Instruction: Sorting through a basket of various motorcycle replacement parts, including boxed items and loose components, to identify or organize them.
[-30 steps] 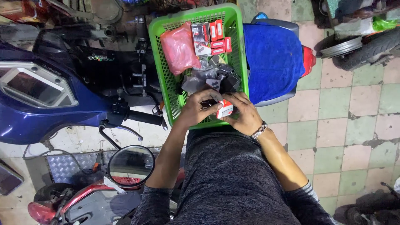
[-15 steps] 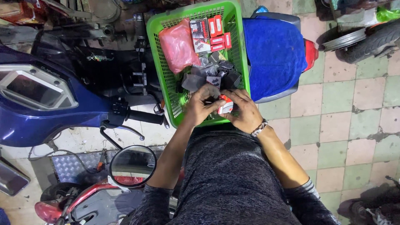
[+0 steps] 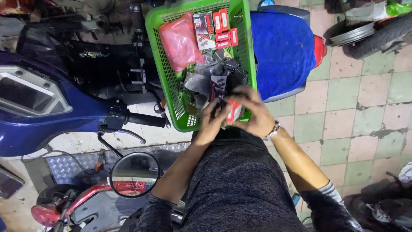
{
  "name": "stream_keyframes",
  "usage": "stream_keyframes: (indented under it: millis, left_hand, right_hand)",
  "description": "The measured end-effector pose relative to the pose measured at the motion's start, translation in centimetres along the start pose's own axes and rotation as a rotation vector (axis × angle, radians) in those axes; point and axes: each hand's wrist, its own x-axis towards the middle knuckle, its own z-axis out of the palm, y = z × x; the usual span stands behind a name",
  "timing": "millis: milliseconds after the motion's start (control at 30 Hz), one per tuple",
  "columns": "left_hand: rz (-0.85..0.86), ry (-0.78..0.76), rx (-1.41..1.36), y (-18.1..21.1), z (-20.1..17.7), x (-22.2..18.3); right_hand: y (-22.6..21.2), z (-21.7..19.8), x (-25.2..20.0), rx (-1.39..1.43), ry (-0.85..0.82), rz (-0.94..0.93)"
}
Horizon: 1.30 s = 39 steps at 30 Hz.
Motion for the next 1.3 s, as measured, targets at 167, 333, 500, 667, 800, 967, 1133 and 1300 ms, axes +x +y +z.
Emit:
stream_keyframes:
  millis: [167,333,500,667,800,967,1133,1300]
  left_hand:
    - [0.146,-0.004,-0.005,-2.7,-3.2,1.8]
    - [0.016,0.031,-0.048,-6.5,-6.6,2.9]
    - [0.137,0.117,0.417,-6.2,-8.2,2.8]
    - [0.067,0.121,0.563,-5.3,-7.6,3.5]
    - [0.109,0.167,1.174,-5.1,-6.0,4.8]
    - [0.069,0.115,1.305,-1.8,-2.5,5.2]
    - [0.156,0.203,0.917,-0.3,-2.3,4.0]
    - [0.399,-0.001,0.663,2.8,-0.5,0.6]
  right_hand:
    - [2.5,-5.7,8.4,-0.266,0.180,-0.191]
    - [7.2,-7.7,15.0,-0.458,0.218,-0.226]
    - [11.5,-6.9,16.7,-0.594,0.056,-0.313]
    - [11.5,-5.6,16.6,-0.810,0.035,-0.023]
    - [10.5,-4.5,13.3,-0.580,0.282,-0.120]
    - [7.4,-1.9,5.5,-0.412,0.372,0.016]
    - [4.0,1.3,0.6,-0.099,0.324,0.322]
    - [3.0,1.7,-0.3,0.576,0.239,0.487]
